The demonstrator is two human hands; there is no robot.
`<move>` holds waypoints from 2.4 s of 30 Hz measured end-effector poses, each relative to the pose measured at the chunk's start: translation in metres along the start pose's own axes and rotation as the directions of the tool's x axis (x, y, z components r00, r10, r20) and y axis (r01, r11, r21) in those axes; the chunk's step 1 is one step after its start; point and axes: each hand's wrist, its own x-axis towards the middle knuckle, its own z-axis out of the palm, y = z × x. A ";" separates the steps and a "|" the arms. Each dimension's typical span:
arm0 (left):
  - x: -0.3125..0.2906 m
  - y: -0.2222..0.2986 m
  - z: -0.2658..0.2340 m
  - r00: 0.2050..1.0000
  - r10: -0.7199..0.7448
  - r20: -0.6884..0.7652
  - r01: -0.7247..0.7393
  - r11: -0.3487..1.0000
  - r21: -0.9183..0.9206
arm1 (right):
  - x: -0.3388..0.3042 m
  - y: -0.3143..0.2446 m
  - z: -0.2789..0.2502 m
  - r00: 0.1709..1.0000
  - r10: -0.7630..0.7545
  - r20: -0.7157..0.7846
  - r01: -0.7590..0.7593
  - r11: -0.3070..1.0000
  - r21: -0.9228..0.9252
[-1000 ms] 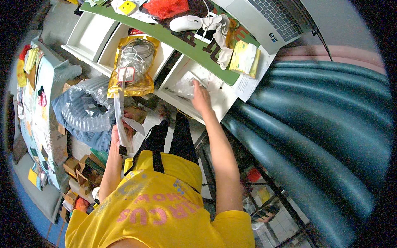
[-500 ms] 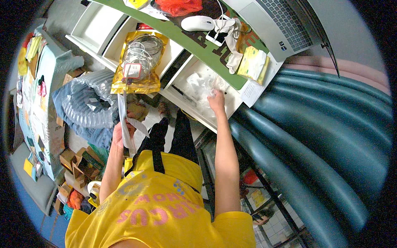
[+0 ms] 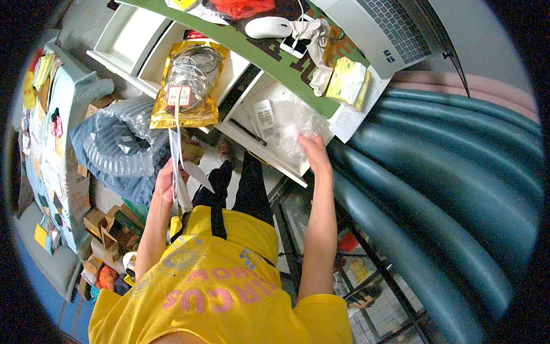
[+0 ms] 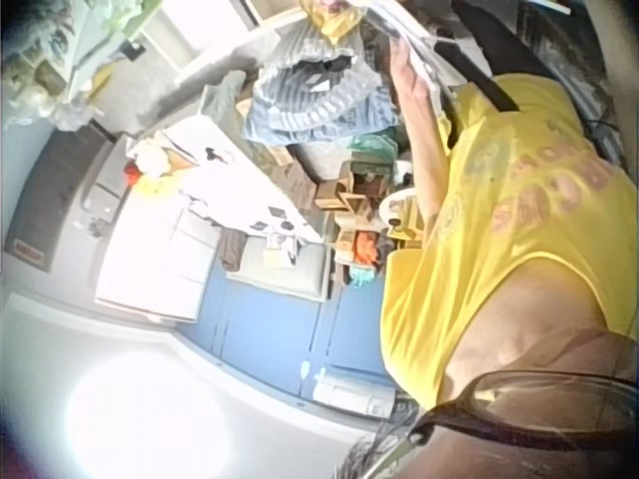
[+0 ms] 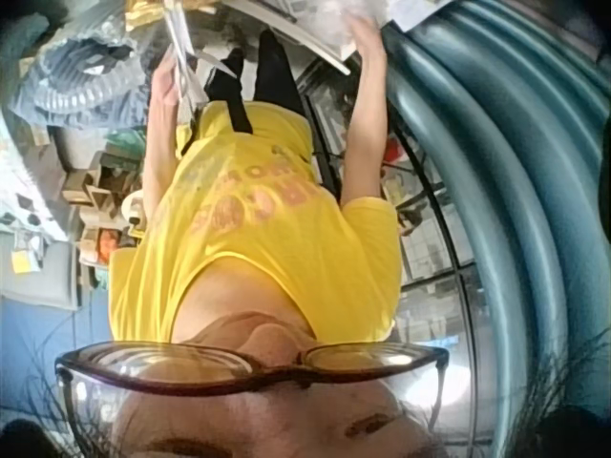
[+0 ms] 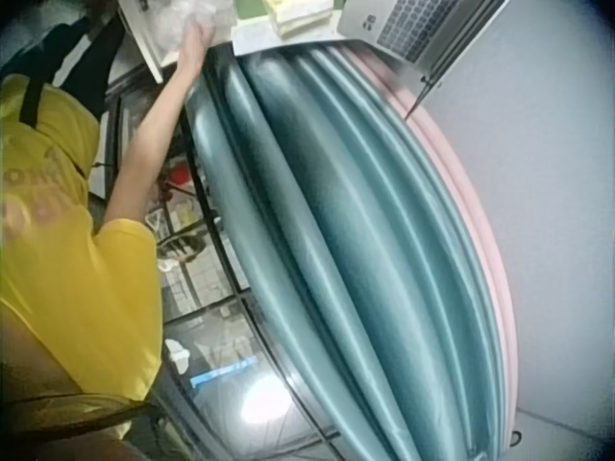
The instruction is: The person sorts through various small items on a cluttered desk, including a white box, a black pouch, bubble wrap, and several papers. They open and close a drawer, moving items between the drawer and the desk surface while handling each object individually.
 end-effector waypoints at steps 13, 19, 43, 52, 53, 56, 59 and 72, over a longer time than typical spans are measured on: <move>0.013 -0.024 0.024 0.991 -0.069 -0.117 0.091 0.978 0.190 | -0.052 -0.011 0.054 0.684 -0.395 0.613 -0.544 0.283 0.790; 0.015 -0.030 0.037 0.986 -0.146 -0.076 0.159 0.964 0.214 | -0.063 -0.022 0.080 0.655 -0.426 0.624 -0.604 0.202 0.771; 0.018 -0.028 0.018 0.992 -0.119 0.037 0.121 0.991 -0.061 | -0.006 0.056 0.042 0.954 0.299 -0.035 -0.156 0.590 0.792; 0.019 -0.023 0.019 0.982 -0.179 0.059 0.179 0.984 0.021 | -0.047 0.024 0.052 0.986 0.160 0.035 -0.144 0.744 0.652; 0.023 -0.026 0.020 0.982 -0.189 0.003 0.188 0.980 0.069 | -0.050 0.024 0.054 0.987 0.159 0.035 -0.145 0.754 0.641; 0.035 -0.037 0.032 0.971 -0.227 -0.079 0.239 0.947 0.214 | -0.059 0.024 0.059 0.989 0.093 0.113 -0.144 0.757 0.637; 0.042 -0.050 0.045 0.969 -0.199 -0.145 0.237 0.916 0.323 | -0.075 0.018 0.063 0.957 -0.068 0.283 -0.154 0.706 0.692; 0.047 -0.050 0.032 0.979 -0.168 -0.118 0.187 0.966 0.178 | -0.088 -0.014 0.067 0.910 -0.279 0.308 -0.214 0.320 0.923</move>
